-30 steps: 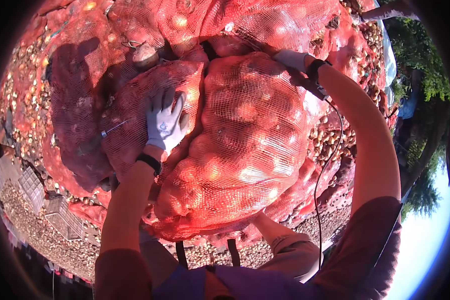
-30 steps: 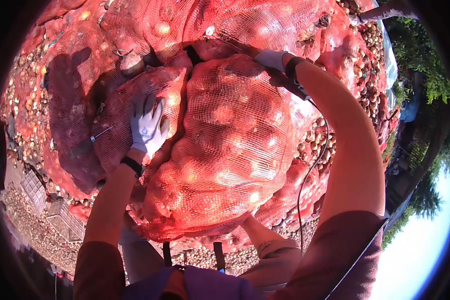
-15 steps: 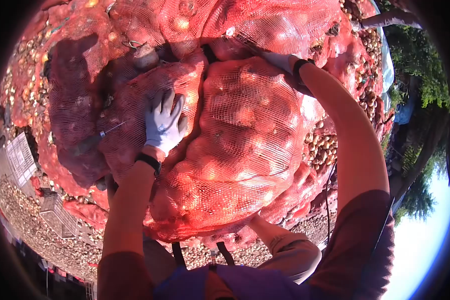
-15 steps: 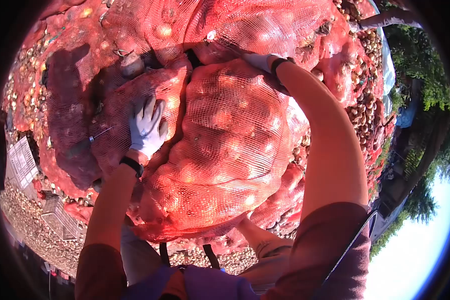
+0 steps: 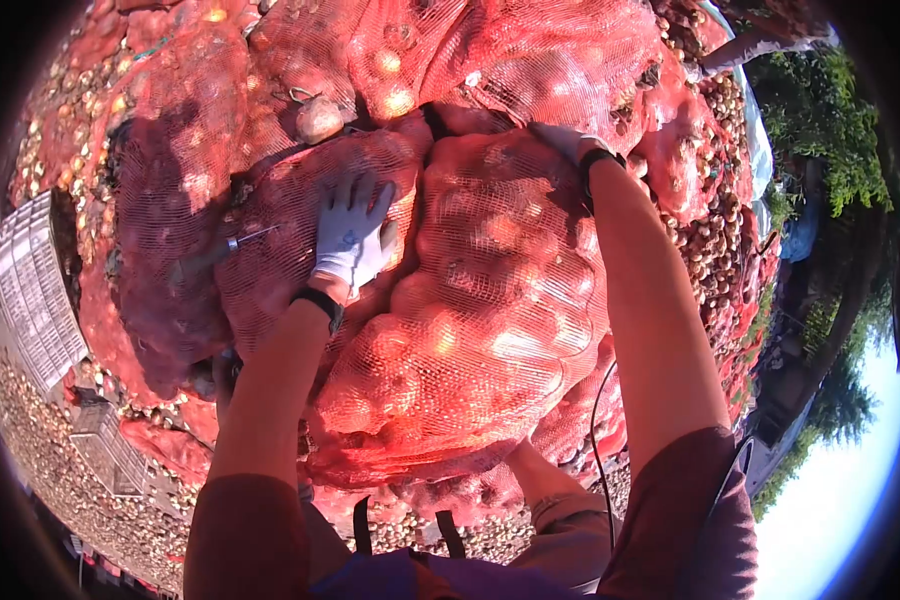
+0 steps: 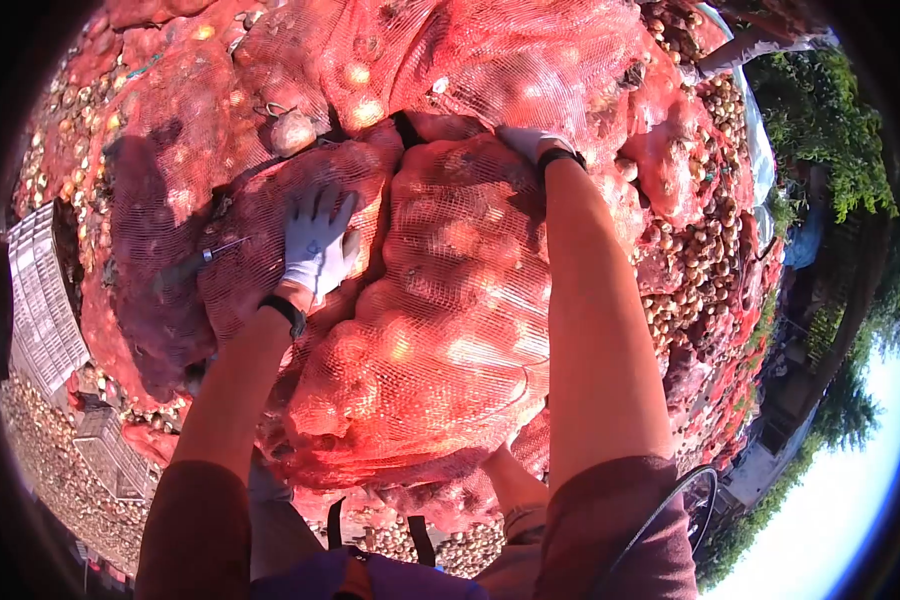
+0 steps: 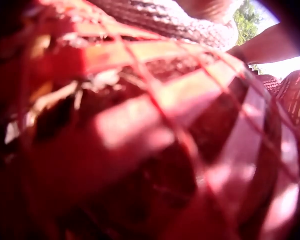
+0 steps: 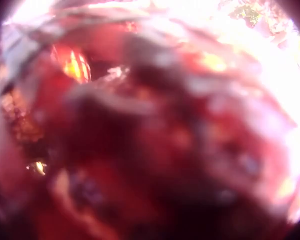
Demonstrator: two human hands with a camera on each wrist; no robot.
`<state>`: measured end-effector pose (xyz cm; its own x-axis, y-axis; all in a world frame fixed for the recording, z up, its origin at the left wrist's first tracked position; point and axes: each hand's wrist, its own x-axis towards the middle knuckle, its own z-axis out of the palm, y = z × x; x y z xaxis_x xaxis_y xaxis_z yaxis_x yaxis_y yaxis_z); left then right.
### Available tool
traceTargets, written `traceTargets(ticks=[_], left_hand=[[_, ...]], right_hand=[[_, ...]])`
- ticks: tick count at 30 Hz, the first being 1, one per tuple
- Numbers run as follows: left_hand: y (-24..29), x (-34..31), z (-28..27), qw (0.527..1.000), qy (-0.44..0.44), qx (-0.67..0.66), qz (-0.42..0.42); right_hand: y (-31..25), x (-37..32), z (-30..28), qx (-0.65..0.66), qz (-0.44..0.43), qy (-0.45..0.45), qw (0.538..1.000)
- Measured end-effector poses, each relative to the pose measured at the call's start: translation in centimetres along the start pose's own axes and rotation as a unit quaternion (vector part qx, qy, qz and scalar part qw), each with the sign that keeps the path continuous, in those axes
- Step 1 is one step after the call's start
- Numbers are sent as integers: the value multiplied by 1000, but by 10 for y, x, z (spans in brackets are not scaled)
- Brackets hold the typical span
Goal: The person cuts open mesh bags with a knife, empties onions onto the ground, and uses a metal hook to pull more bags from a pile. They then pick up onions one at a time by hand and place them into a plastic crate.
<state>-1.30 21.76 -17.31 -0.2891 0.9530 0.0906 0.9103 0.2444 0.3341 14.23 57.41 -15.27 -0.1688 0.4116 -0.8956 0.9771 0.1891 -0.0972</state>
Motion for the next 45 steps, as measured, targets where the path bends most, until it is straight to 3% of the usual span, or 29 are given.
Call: traceTargets(ticks=[4, 5, 8, 9, 10, 13, 15, 16, 18, 24, 27, 30, 32, 33, 34, 36, 39, 40, 42, 45], left_hand=[[-3, -3, 5, 1000, -6, 11, 2], [-3, -5, 3, 1000, -14, 19, -6], [-2, -1, 2, 999, -25, 19, -4], [-6, -1, 9, 1000, -16, 13, 8], [-9, -3, 14, 1000, -7, 7, 18], [-2, 0, 9, 999, -33, 23, -3], [2, 7, 7, 998, -62, 15, -9], [0, 8, 13, 999, -37, 25, 9], [1, 11, 15, 998, -57, 30, 11], [2, 21, 17, 999, 14, 18, 49], [10, 24, 4, 998, -36, 39, 43], [2, 13, -12, 990, -131, 4, 59], [7, -9, -59, 971, -221, 53, 69], [8, -27, -77, 944, -315, 79, 62], [6, -53, -83, 935, -332, 100, 74], [4, -91, -85, 941, -316, 94, 77], [-2, -82, -90, 940, -314, 104, 85], [-7, -84, -83, 936, -323, 108, 92], [-6, -78, -93, 927, -346, 110, 93], [-16, -89, -87, 945, -301, 87, 90]], right_hand=[[2, -33, 11, -109, 6, 143, 984], [17, -23, 14, -99, 7, 152, 983], [5, -84, 17, -136, 34, 137, 981], [8, -105, 20, -162, -2, 166, 973], [27, -117, 26, -201, -115, 223, 947], [0, -203, 34, -97, -43, 291, 951], [3, -222, 39, -73, -44, 321, 943], [0, -229, 41, -111, -25, 345, 932], [-3, -224, 34, -93, -4, 313, 945], [28, -141, 21, -68, -26, 255, 964], [43, -133, 16, -79, -69, 261, 960], [39, -144, 9, -100, -47, 268, 957], [43, -128, 8, -110, -25, 263, 958], [45, -124, 8, -106, -17, 261, 959], [41, -129, 11, -104, -8, 254, 962], [36, -129, 14, -109, 12, 253, 961], [54, -91, 21, -165, -17, 246, 955], [26, -129, 22, -165, 22, 245, 955], [31, -117, 29, -158, 18, 268, 950], [0, -153, 39, -170, 36, 287, 942]])
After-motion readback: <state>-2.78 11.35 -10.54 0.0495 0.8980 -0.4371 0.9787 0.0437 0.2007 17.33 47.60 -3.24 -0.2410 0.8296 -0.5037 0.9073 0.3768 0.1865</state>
